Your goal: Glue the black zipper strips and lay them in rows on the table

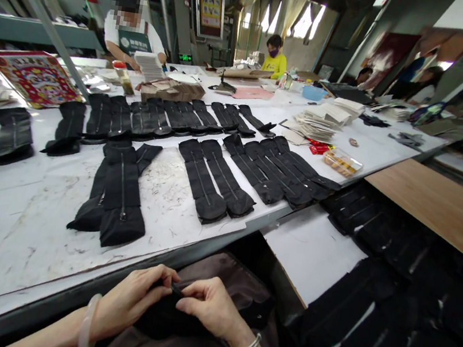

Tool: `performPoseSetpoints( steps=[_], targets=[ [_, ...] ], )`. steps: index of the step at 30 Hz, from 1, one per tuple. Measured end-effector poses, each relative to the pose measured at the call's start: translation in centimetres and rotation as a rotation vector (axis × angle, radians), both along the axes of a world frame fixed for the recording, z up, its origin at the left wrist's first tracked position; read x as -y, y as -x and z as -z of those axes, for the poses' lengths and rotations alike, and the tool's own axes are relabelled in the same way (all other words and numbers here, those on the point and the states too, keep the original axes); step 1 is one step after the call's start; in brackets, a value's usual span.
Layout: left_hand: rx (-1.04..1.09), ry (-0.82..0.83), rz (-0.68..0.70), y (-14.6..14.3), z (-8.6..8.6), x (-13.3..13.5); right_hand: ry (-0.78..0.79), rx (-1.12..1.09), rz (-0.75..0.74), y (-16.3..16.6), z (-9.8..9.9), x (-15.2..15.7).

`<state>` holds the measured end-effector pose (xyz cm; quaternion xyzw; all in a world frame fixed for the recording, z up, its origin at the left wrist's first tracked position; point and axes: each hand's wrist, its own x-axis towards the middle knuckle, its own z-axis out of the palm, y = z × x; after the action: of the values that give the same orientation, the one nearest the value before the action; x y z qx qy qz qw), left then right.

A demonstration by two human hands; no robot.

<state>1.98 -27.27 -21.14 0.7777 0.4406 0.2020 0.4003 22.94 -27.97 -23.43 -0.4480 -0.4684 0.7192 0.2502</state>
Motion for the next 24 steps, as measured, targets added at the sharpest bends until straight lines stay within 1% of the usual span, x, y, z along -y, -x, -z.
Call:
performPoseSetpoints(
  steps=[2, 5, 8, 14, 19, 22, 24],
  targets=[
    [-0.003, 0.003, -0.014, -0.1, 0.0, 0.0, -0.05, 0.071, 0.022, 0.2, 0.0, 0.3],
    [-0.017, 0.001, -0.032, -0.3, 0.1, 0.0, -0.174, 0.181, 0.057, 0.4, 0.1, 0.7],
    [-0.035, -0.015, -0.039, -0.4, 0.3, 0.1, -0.244, 0.228, 0.053, 0.6, 0.0, 0.9],
    [-0.056, -0.073, -0.031, -0.3, 0.2, 0.3, -0.324, 0.256, 0.081, 1.6, -0.3, 0.6],
    [-0.074, -0.085, -0.042, -0.2, 0.2, 0.3, -0.329, 0.244, 0.054, 2.3, -0.4, 0.0],
    [-0.025, -0.099, -0.042, 0.2, 0.3, 0.1, -0.347, 0.263, 0.054, 2.4, -0.3, -0.1],
    [0.009, -0.121, -0.071, 0.7, 0.0, -0.1, -0.359, 0.285, 0.076, 2.4, -0.2, 0.0]
  ],
)
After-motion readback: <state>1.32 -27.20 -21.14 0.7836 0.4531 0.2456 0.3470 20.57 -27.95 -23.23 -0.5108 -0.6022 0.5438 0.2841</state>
